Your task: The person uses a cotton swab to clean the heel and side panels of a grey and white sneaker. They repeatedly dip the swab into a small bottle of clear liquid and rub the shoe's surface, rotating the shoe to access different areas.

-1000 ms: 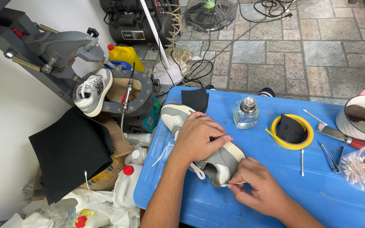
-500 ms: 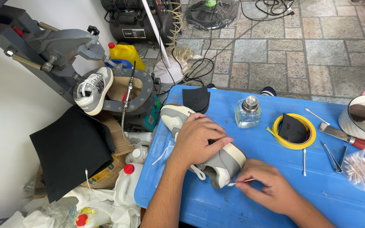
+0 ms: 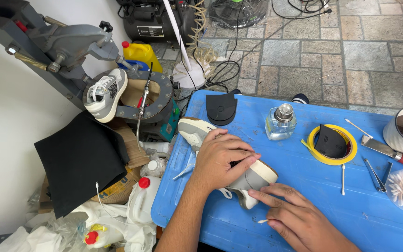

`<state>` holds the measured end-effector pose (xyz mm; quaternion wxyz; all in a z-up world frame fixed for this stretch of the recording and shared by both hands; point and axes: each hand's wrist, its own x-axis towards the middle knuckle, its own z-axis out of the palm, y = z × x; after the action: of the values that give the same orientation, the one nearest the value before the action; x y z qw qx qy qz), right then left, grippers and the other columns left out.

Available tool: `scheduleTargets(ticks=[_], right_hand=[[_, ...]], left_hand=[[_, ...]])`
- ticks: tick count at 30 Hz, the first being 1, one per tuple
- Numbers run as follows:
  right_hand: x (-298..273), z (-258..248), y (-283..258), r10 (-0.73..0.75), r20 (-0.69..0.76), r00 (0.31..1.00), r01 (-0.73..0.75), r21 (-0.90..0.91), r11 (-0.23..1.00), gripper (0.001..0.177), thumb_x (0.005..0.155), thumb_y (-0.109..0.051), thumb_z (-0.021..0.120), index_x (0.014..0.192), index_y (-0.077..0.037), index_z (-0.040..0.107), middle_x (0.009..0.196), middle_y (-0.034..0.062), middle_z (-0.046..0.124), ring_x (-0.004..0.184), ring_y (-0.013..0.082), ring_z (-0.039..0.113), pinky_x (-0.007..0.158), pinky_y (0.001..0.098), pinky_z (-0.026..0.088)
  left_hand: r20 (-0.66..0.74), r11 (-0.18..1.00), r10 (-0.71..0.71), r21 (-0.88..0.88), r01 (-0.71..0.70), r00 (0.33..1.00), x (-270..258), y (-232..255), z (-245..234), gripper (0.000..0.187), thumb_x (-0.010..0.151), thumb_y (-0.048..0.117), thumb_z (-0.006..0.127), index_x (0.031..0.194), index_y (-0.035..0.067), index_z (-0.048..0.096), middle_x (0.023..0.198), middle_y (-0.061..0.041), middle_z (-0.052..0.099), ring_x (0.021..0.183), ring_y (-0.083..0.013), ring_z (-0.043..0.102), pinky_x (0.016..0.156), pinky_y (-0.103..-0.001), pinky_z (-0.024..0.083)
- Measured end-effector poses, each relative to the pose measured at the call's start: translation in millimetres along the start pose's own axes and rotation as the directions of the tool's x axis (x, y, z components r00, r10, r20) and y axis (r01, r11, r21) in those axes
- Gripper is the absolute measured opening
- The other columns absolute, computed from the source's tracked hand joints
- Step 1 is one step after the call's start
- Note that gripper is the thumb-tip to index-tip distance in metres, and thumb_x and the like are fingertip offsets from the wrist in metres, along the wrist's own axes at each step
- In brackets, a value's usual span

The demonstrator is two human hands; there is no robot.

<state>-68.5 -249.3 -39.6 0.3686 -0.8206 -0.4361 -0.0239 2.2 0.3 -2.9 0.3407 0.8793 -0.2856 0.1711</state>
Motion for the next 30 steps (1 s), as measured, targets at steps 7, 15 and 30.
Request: scheduleTargets(ticks=[7, 15, 30], right_hand=[[0, 6, 4, -0.145, 0.019, 0.989, 0.146, -0.124, 0.981, 0.036, 0.084, -0.018, 0.073, 0.118, -0.007, 0.068, 0.147, -0.0021, 0.061, 0.137, 0.0301, 0.05, 0.112, 0.0479, 0.038], [-21, 14, 20, -0.187, 0.013, 0.982, 0.187, -0.003, 0.982, 0.01, 0.096, -0.023, 0.07, 0.092, -0.015, 0.065, 0.129, -0.0088, 0.07, 0.143, 0.0253, 0.051, 0.115, 0.0494, 0.034], [-7, 21, 28, 0.342, -0.164, 0.925, -0.266, 0.361, 0.894, 0.04, 0.084, -0.014, 0.076, 0.087, -0.004, 0.037, 0.121, 0.0153, 0.053, 0.112, 0.027, 0.058, 0.093, 0.0366, 0.051]], left_hand=[[0.013, 1.0, -0.018, -0.009, 0.018, 1.0, -2, -1, 0, 0.019, 0.096, 0.034, 0.067, 0.094, 0.021, 0.081, 0.098, 0.006, 0.078, 0.099, -0.0136, 0.07, 0.108, -0.043, 0.04], [0.093, 0.999, -0.007, -0.047, 0.012, 0.996, -3, -2, -6, 0.019, 0.092, 0.034, 0.07, 0.103, 0.022, 0.081, 0.107, 0.005, 0.077, 0.11, -0.0155, 0.069, 0.113, -0.045, 0.038], [0.004, 0.976, -0.054, 0.213, 0.052, 0.999, -64, 25, -14, 0.061, 0.07, 0.016, 0.077, 0.131, 0.025, 0.07, 0.149, -0.005, 0.057, 0.147, -0.0319, 0.043, 0.118, -0.065, 0.022]])
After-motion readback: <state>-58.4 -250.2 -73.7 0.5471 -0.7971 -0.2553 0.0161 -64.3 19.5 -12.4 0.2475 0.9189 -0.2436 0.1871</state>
